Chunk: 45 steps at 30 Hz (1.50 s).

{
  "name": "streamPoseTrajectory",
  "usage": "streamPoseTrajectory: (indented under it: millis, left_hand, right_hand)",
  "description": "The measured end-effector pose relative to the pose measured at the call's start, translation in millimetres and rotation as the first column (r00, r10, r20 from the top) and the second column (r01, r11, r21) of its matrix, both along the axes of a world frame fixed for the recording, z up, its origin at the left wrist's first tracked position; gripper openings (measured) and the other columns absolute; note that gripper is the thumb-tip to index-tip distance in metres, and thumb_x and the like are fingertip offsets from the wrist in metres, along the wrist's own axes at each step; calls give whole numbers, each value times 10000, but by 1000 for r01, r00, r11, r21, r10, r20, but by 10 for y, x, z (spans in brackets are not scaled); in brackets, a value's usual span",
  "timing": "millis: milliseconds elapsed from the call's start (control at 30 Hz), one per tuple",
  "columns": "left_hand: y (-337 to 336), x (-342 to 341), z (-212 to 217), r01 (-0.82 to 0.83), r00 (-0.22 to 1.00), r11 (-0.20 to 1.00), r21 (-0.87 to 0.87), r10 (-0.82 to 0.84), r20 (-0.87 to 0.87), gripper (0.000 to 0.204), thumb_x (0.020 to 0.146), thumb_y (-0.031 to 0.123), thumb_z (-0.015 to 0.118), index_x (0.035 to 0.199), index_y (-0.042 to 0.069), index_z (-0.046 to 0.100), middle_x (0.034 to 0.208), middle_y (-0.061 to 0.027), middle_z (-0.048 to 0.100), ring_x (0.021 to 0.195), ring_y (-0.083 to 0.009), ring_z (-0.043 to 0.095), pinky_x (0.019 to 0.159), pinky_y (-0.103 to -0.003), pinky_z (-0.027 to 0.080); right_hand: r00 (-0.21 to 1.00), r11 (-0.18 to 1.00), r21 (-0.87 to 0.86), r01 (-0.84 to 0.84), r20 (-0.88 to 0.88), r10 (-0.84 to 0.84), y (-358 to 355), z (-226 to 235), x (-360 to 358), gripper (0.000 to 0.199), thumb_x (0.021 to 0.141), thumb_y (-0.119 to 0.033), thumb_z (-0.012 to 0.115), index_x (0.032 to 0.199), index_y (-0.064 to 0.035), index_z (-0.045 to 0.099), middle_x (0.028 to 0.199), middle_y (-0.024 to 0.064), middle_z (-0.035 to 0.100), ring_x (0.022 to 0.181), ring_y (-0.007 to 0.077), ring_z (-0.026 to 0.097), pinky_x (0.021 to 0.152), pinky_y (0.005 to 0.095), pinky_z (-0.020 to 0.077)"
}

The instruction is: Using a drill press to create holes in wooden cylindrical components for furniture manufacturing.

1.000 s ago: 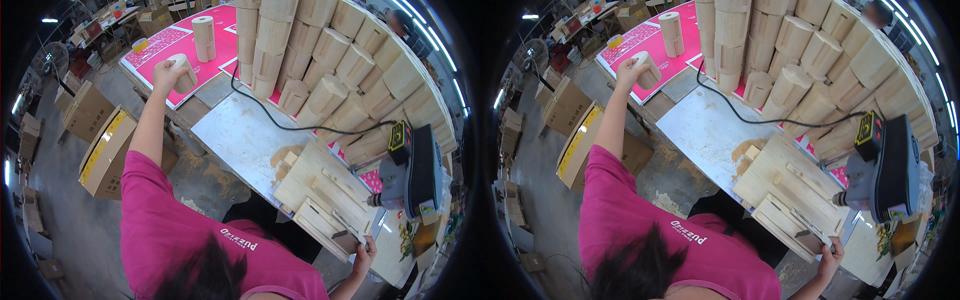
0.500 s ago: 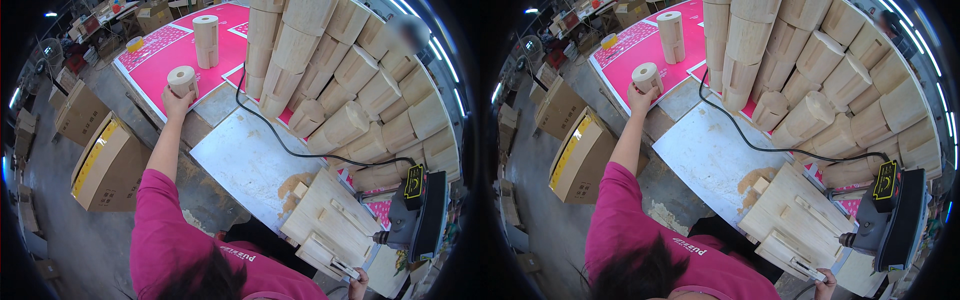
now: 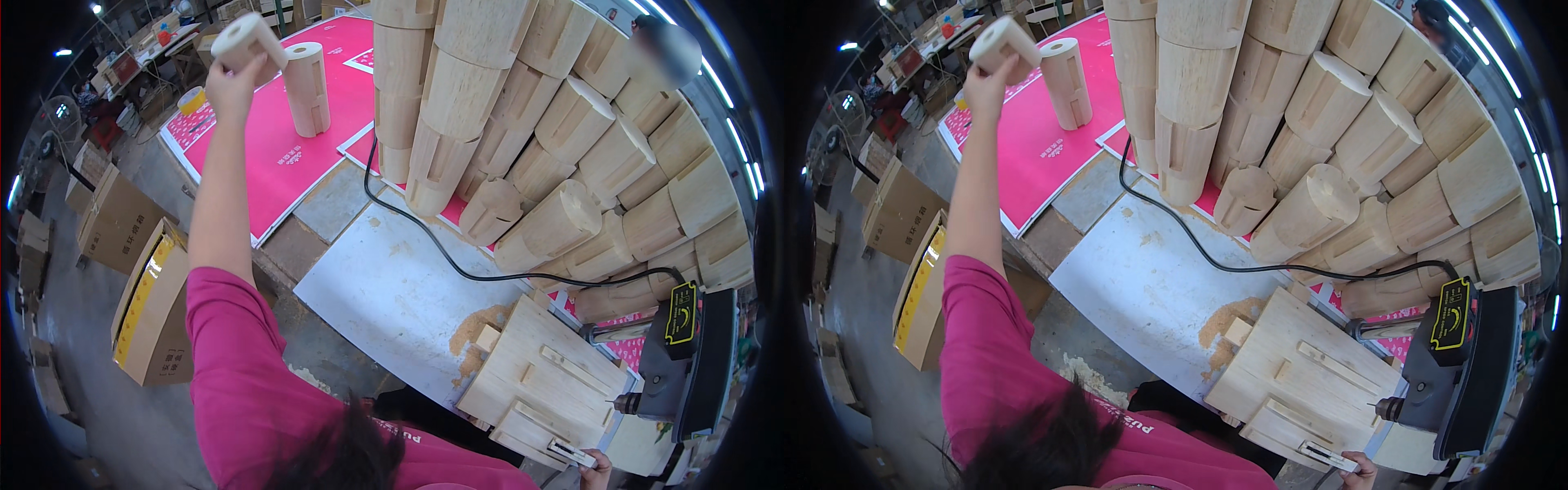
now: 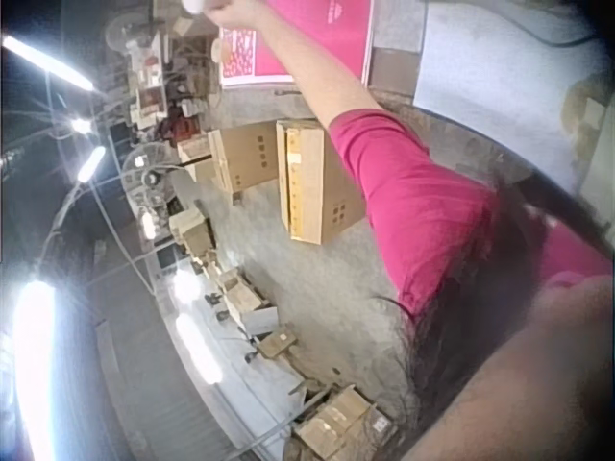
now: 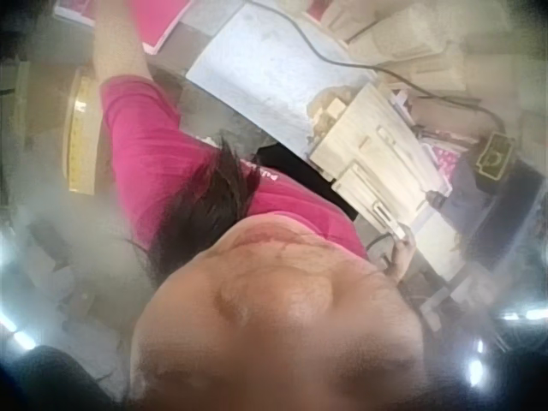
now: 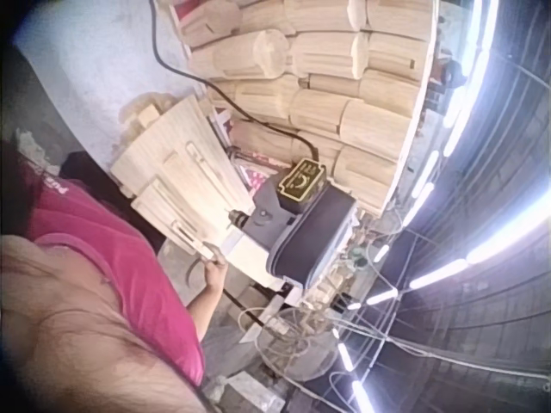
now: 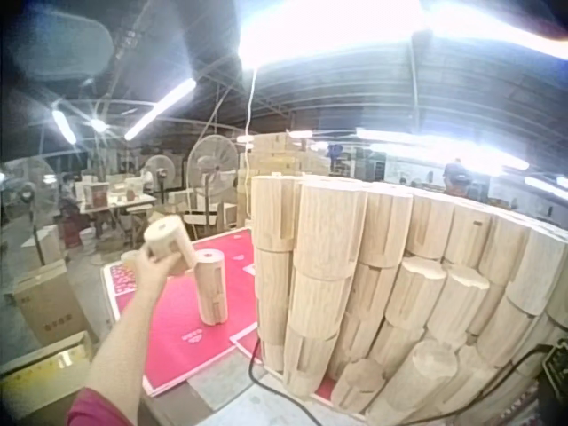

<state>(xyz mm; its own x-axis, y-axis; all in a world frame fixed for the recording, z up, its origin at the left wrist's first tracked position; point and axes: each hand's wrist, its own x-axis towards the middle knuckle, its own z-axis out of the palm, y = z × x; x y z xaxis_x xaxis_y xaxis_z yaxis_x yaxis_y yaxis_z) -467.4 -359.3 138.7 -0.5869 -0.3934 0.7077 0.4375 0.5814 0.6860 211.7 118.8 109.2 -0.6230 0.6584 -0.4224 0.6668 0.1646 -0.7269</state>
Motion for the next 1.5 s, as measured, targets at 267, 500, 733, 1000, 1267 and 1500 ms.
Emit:
streamPoseTrajectory:
  millis: [267, 500, 733, 1000, 1267, 1500]
  left_hand:
    - [381, -732, 370, -54, 979, 968, -246, 100, 177, 673, 529, 440, 777, 960, -42, 590, 940, -194, 633, 874, -289, 625, 765, -350, 486]
    - [469, -828, 289, -50, 960, 964, -262, 119, 255, 681, 531, 443, 777, 968, -44, 589, 934, -184, 637, 868, -285, 628, 758, -346, 489]
    - [318, -1046, 146, -37, 974, 936, -351, 113, 198, 804, 532, 554, 753, 984, -82, 562, 936, -234, 617, 892, -328, 611, 782, -361, 481]
    - [1097, 169, -527, 189, 973, 980, 69, -177, -147, 582, 721, 278, 714, 1108, -70, 454, 1022, -161, 492, 885, -185, 493, 766, -287, 437]
    - [2528, 1923, -1334, 816, 506, 565, 121, -800, 321, 547, 703, -44, 608, 1211, 21, 418, 1149, -99, 503, 985, -157, 538, 846, -289, 452]
    - [2870, 1421, -1708, 782, 115, 364, 506, -882, 457, 774, 585, -66, 617, 1295, 14, 319, 1184, -150, 506, 1087, -239, 504, 927, -311, 403]
  right_hand:
    - [999, 999, 43, 4, 39, -6, 69, -70, 86, 366, 702, -109, 592, 1064, -63, 614, 769, 14, 573, 629, 106, 489, 549, 230, 399]
    - [987, 1000, -29, 8, -161, -12, 140, -280, 253, 369, 654, -166, 685, 1001, -60, 619, 757, 8, 565, 648, 99, 483, 580, 232, 382]
    - [972, 995, -48, 84, -217, -93, 129, -262, 195, 319, 543, -36, 662, 860, -7, 655, 868, 88, 627, 835, 168, 572, 761, 268, 432]
    - [938, 995, -42, 89, -332, -98, 17, -287, 197, 318, 546, 4, 653, 863, -11, 654, 851, 64, 616, 803, 147, 557, 750, 252, 423]
    - [943, 998, -6, 62, -326, -60, 41, -297, 182, 312, 562, 23, 643, 872, -8, 656, 826, 40, 608, 807, 135, 556, 767, 241, 417]
    - [941, 1000, 10, 1, -338, 2, -23, -272, 238, 286, 564, 17, 673, 848, -7, 662, 830, 46, 618, 811, 138, 561, 757, 244, 430]
